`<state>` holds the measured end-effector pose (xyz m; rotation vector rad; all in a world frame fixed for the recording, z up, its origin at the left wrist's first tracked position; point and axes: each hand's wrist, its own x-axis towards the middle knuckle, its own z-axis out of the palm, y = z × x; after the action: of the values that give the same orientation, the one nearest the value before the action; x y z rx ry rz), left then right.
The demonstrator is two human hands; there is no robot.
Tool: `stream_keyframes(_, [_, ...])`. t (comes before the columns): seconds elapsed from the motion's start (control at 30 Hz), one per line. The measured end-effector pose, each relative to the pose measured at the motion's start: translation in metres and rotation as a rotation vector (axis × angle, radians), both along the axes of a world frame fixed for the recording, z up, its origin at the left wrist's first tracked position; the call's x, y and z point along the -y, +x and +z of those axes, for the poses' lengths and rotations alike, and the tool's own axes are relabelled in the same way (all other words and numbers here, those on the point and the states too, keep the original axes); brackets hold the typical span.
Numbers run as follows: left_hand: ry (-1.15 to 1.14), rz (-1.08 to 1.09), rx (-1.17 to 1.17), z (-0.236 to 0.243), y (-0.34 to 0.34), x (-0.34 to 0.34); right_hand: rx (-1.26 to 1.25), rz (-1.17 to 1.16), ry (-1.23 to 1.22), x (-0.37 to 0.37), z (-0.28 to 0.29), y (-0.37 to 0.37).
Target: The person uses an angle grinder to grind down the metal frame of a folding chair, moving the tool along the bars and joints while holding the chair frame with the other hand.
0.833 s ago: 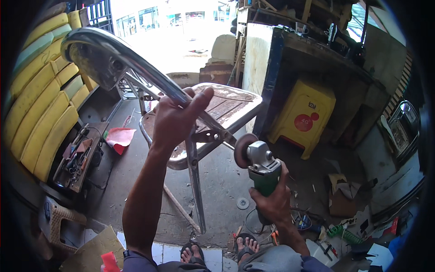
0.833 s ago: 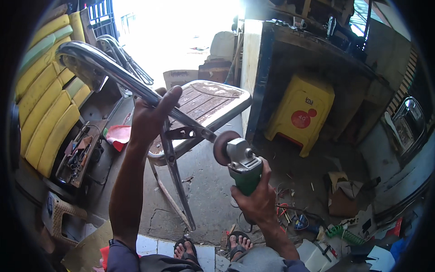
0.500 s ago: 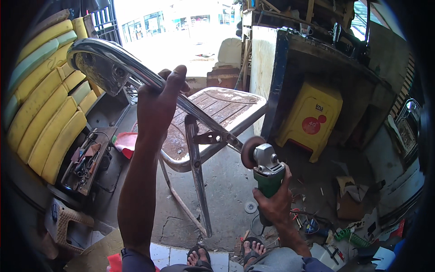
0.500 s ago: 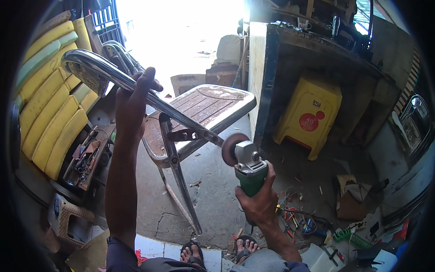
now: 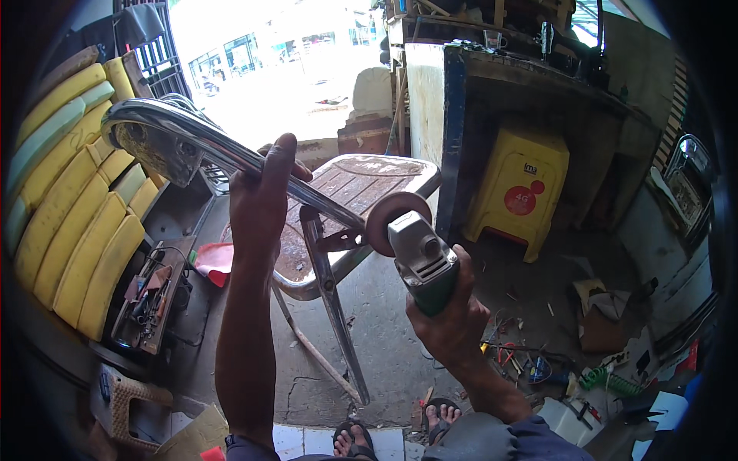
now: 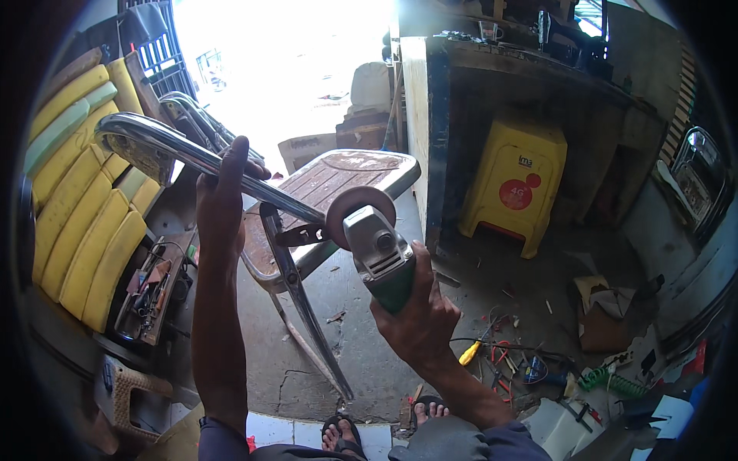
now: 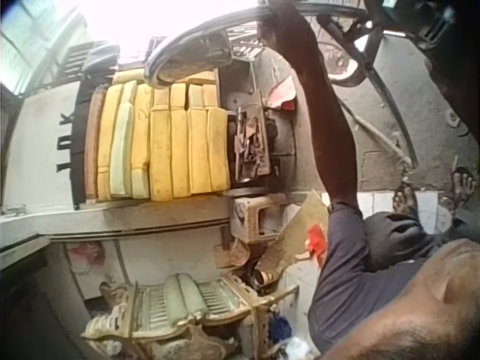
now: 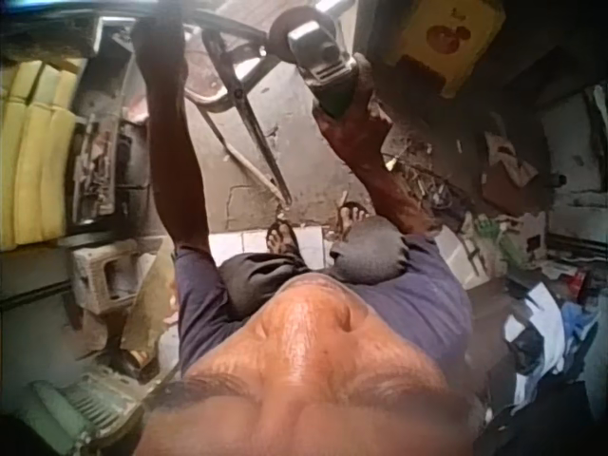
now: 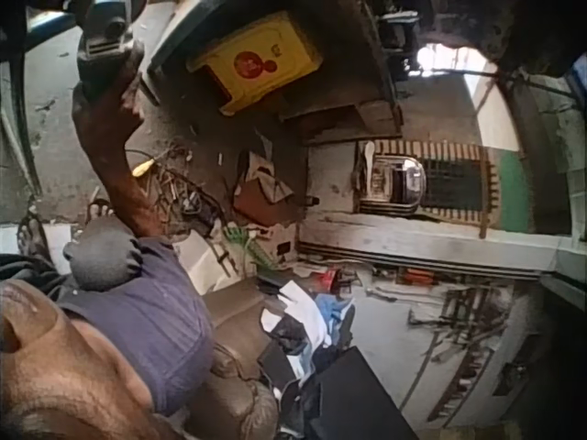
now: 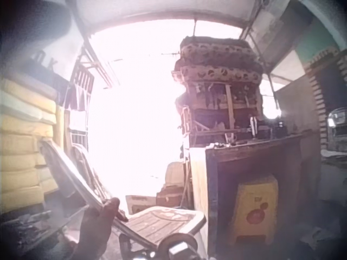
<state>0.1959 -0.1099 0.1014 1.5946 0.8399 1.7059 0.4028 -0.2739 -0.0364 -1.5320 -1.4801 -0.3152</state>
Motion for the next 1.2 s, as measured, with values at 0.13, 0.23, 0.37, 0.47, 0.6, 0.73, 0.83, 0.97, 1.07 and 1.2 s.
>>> stream_keyframes(0.13, [-0.01,-0.019,0.004,-0.001,-0.003,-0.004,0.001,-0.005,-0.017,0.002,0.001,-0.003])
stream_keyframes(0.23, [-0.022,-0.046,0.011,0.0,-0.005,-0.003,0.011,-0.049,-0.005,0.001,0.001,-0.004])
stream_keyframes(0.37, [-0.033,-0.066,0.03,0.002,0.001,0.002,-0.013,-0.06,-0.007,0.001,0.0,0.001])
stream_keyframes(0.47, [-0.014,-0.047,0.024,0.001,0.003,0.005,0.008,-0.039,0.023,0.002,-0.001,-0.002])
stream_keyframes(0.6, [-0.002,-0.036,0.025,0.002,0.006,0.004,-0.012,-0.069,-0.028,0.003,0.001,0.0])
stream_keyframes(0.73, [-0.022,-0.031,0.008,0.002,0.0,0.002,0.05,-0.063,0.003,0.001,0.003,-0.002])
stream_keyframes(0.83, [-0.008,-0.023,-0.027,0.0,-0.005,-0.002,-0.042,-0.1,-0.084,0.005,0.003,-0.003])
stream_keyframes(0.97, [-0.021,-0.019,-0.076,-0.001,-0.005,-0.005,0.005,-0.093,-0.002,0.018,0.02,-0.002])
stream_keyframes(1.07, [-0.027,0.036,-0.085,0.003,0.001,0.005,0.086,-0.067,0.021,0.028,0.036,-0.008])
stream_keyframes(1.2, [0.008,-0.007,-0.106,0.003,0.001,0.009,0.168,-0.098,-0.053,0.037,0.043,-0.015])
